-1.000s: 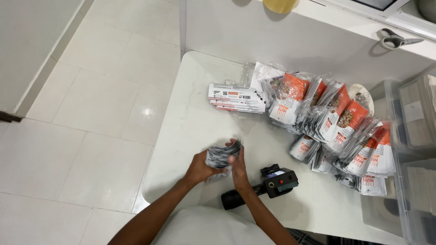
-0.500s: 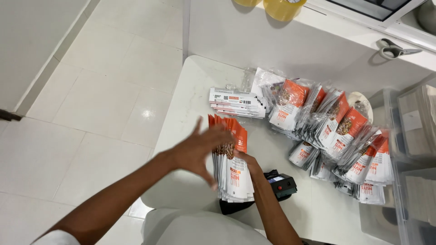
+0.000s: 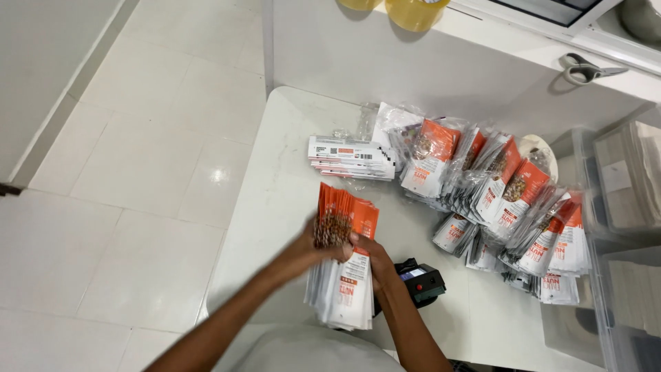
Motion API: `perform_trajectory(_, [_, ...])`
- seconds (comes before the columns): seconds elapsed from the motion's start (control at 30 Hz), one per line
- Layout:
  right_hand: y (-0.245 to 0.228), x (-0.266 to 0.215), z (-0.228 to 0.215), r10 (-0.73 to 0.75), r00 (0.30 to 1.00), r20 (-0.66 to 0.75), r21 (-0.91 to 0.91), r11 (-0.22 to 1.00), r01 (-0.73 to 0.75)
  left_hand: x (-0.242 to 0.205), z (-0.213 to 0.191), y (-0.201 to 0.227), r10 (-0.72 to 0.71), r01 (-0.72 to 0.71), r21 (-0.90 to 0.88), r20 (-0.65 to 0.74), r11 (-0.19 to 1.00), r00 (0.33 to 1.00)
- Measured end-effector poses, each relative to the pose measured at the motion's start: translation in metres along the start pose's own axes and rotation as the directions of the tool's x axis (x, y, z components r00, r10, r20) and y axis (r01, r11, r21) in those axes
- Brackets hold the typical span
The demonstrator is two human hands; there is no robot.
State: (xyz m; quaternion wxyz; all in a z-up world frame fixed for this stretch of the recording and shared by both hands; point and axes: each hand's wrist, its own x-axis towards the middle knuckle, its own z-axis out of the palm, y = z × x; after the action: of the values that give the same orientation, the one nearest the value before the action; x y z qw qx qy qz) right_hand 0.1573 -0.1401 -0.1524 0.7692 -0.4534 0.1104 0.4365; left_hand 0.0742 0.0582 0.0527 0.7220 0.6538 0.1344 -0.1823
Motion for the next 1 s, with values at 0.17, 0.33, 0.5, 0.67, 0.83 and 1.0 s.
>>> perform_trajectory(0.17, [-0.019,-0.010,0.069,-0.152,0.982,-0.115,-0.074,0.987,0.144,0.062,0.012,-0.101,-0.155,0.160,0.431,-0.046,0.888,0.987])
perform_trajectory(0.33, [-0.036,-0.008,0.074,-0.138,0.951,-0.275,-0.328,0.944,0.042,0.092,0.057,-0.104,-0.118,0.108,0.780,-0.044,0.617,0.992])
perform_trajectory(0.5, [-0.079,-0.021,0.064,-0.071,0.850,-0.523,-0.295,0.950,-0.102,0.094,0.026,0.006,-0.326,-0.133,0.835,0.349,0.535,0.879])
perform_trajectory(0.67, [-0.068,0.007,0.017,-0.082,0.844,-0.530,-0.192,0.981,-0.025,0.304,-0.003,-0.007,0.170,-0.131,0.936,0.078,0.327,0.982])
perform_trajectory(0.83, [-0.092,-0.007,0.070,-0.124,0.784,-0.608,-0.199,0.980,0.001,0.458,0.007,0.014,0.528,-0.385,0.909,0.250,0.161,0.812])
perform_trajectory(1.0, [-0.091,-0.002,0.075,-0.032,0.802,-0.597,-0.052,0.999,0.001,0.568,0.030,-0.033,0.424,-0.288,0.954,0.230,0.078,0.876])
